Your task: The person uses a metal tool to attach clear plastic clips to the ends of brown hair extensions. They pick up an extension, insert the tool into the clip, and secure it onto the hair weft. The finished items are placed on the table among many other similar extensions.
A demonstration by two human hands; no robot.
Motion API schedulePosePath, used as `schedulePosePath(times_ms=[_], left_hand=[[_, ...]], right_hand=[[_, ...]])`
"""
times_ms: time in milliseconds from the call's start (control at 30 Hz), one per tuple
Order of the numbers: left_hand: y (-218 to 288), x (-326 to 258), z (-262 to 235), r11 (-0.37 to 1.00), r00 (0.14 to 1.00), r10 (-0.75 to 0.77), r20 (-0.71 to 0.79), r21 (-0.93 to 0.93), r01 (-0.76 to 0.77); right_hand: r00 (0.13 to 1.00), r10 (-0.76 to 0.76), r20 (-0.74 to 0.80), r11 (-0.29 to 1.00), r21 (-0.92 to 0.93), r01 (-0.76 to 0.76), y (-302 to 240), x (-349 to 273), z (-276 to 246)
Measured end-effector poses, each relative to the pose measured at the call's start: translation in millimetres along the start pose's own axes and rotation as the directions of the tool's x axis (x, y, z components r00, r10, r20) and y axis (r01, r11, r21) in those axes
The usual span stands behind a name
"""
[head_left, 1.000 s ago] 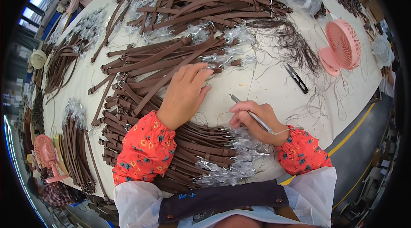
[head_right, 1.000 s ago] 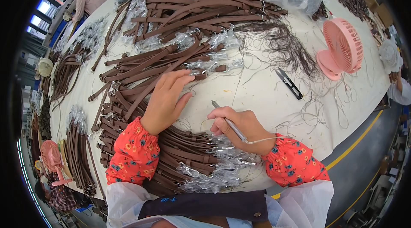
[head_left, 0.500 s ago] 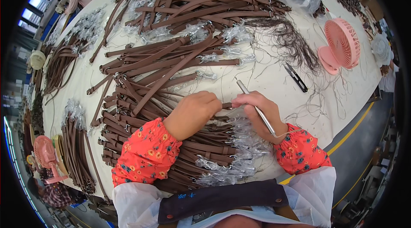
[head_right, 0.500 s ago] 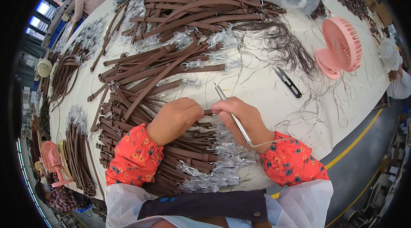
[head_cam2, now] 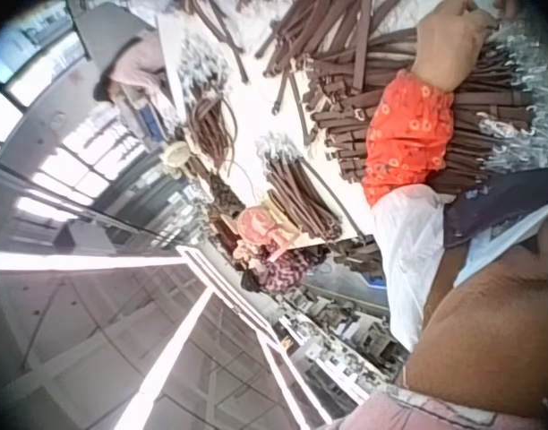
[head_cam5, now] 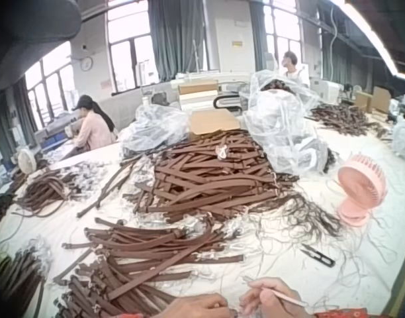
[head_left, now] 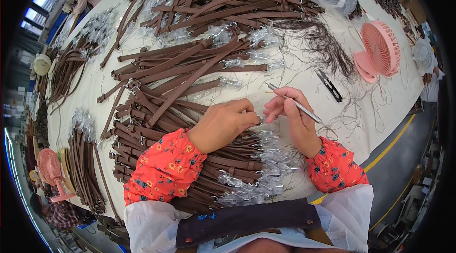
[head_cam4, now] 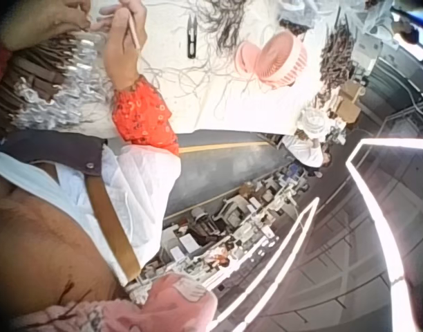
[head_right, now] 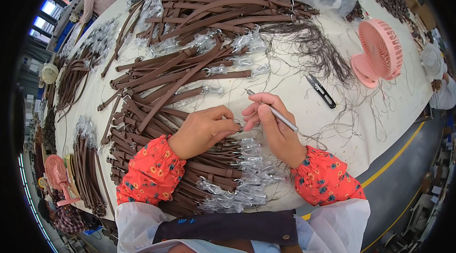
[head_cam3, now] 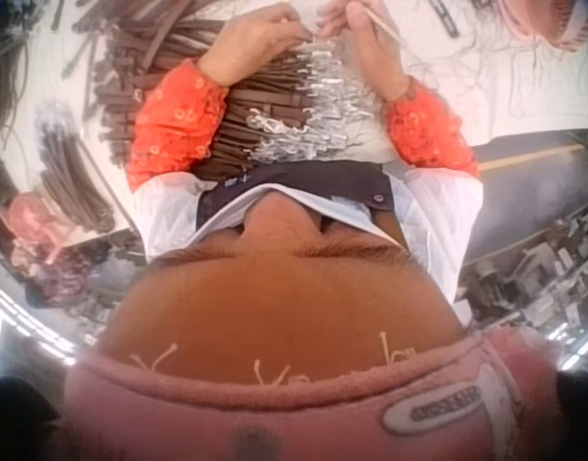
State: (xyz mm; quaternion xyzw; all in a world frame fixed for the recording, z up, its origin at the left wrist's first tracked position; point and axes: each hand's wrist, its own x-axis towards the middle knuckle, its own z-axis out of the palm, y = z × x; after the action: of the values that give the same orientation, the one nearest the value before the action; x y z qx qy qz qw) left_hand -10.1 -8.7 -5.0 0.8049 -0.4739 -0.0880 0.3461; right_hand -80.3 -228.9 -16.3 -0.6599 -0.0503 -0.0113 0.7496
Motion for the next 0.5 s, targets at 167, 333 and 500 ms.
schedulePosePath(times_ms=[167,333,500], left_hand=[[-12.2,-2.0,1.9,0.973,0.995,-0.098,-0.021,-0.212,0.092],[-16.8,-3.0,-3.5,0.897,0.961,-0.276,0.004,-0.360,0.259],[-12.8,-0.5,-10.0,0.871,0.947,-0.315,0.056,-0.379,0.313]], right_hand=[[0.994,0.094,0.059,0.991,0.093,-0.099,2.0,-2.1,-2.6],[0.976,0.184,0.118,0.982,0.010,-0.187,0.1,-4.6,-2.9],[0.962,0.212,0.169,0.977,-0.019,-0.212,-0.8,-5.0,-1.9]])
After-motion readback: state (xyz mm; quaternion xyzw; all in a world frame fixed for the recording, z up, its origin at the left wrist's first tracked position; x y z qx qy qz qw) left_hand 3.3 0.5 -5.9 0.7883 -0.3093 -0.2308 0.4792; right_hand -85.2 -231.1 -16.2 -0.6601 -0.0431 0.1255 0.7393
